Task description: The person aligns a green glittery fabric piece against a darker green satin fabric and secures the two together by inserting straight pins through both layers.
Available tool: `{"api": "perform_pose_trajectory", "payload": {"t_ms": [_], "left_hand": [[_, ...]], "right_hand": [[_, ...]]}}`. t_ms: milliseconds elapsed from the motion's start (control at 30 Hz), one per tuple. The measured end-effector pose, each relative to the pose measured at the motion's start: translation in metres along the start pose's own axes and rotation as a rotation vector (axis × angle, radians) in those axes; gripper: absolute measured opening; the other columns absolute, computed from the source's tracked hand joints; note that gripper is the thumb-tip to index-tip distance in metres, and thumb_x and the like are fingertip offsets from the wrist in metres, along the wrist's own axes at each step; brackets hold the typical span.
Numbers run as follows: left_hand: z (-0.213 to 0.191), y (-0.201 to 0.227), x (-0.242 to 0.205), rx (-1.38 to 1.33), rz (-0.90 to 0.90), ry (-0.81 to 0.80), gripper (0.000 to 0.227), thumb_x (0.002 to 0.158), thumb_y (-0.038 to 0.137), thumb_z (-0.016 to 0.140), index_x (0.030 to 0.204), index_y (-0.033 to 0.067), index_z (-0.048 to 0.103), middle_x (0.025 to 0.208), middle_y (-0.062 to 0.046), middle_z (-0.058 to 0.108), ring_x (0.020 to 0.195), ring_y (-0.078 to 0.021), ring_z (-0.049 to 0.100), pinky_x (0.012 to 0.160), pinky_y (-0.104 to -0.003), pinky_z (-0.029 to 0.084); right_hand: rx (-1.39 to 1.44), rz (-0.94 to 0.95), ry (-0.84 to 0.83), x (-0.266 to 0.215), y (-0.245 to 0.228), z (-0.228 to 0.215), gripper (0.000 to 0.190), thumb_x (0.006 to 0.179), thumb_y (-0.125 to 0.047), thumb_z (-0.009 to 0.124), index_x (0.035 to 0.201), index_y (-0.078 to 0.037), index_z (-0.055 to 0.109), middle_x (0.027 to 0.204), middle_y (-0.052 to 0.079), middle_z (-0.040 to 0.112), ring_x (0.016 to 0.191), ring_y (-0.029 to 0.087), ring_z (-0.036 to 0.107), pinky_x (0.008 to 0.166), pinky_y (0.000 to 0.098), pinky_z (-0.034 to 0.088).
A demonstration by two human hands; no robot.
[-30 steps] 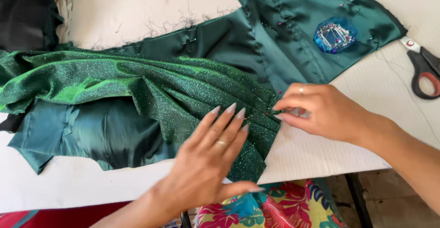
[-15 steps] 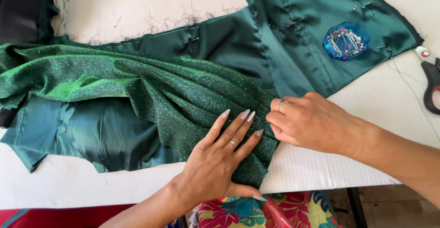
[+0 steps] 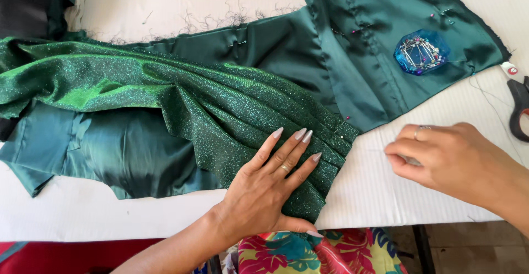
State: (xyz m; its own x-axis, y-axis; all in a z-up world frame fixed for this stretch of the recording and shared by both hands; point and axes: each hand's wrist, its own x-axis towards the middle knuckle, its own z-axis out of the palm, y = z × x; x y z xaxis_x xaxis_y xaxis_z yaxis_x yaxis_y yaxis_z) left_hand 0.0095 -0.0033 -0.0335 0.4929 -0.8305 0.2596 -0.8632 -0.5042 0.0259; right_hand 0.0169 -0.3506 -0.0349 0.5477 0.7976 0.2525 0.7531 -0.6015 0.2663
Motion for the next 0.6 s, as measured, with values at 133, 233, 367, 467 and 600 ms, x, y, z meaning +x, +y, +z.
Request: {"api": "perform_pose_trajectory", "payload": {"t_ms": [133,233,367,467,600], "left_hand": [[-0.008,0.004,-0.006,0.02,-0.013,0.025,0.111,0.085,0.087,0.025,0.153,0.0027,0.049,0.162,-0.031,0.037,0.155,-0.0377,0.031,0.13,-0.051,0.015],[-0.011,0.007,-0.011,0.048,-0.04,0.023,0.111,0.084,0.088,0.024,0.153,0.0049,0.051,0.161,-0.031,0.037,0.155,-0.0358,0.031,0.13,-0.048,0.014],[-0.008,0.006,-0.012,0.047,-0.052,0.003,0.114,0.081,0.089,0.026,0.153,0.004,0.05,0.161,-0.032,0.037,0.156,-0.0362,0.029,0.132,-0.048,0.011],[-0.005,0.003,-0.013,0.046,-0.051,0.0,0.114,0.08,0.09,0.026,0.153,0.0057,0.051,0.159,-0.031,0.041,0.156,-0.0362,0.029,0.132,-0.049,0.01],[-0.003,0.001,-0.014,0.031,-0.048,-0.001,0.113,0.08,0.09,0.029,0.154,0.0072,0.049,0.159,-0.031,0.042,0.156,-0.0365,0.028,0.132,-0.049,0.01]], "right_hand": [[0.193,0.282,-0.069,0.014,0.0,-0.015,0.015,0.088,-0.037,0.071,0.1,-0.029,0.075,0.099,-0.017,0.072,0.076,0.007,0.068,0.049,0.0346,0.051],[0.277,0.176,0.115,0.066,-0.01,-0.026,0.005,0.092,-0.024,0.073,0.095,-0.023,0.076,0.092,-0.011,0.07,0.073,0.008,0.066,0.044,0.03,0.04],[0.248,-0.036,0.147,0.107,-0.022,0.009,0.01,0.098,-0.024,0.068,0.09,-0.019,0.068,0.086,-0.006,0.06,0.071,0.012,0.062,0.04,0.0334,0.034],[0.273,-0.042,-0.033,0.111,-0.021,0.034,0.01,0.091,-0.03,0.07,0.09,-0.021,0.066,0.084,-0.004,0.059,0.074,0.016,0.064,0.04,0.0392,0.043],[0.29,-0.039,-0.09,0.114,-0.022,0.032,0.013,0.091,-0.032,0.07,0.09,-0.02,0.066,0.083,-0.003,0.06,0.074,0.018,0.065,0.041,0.0413,0.044]]}}
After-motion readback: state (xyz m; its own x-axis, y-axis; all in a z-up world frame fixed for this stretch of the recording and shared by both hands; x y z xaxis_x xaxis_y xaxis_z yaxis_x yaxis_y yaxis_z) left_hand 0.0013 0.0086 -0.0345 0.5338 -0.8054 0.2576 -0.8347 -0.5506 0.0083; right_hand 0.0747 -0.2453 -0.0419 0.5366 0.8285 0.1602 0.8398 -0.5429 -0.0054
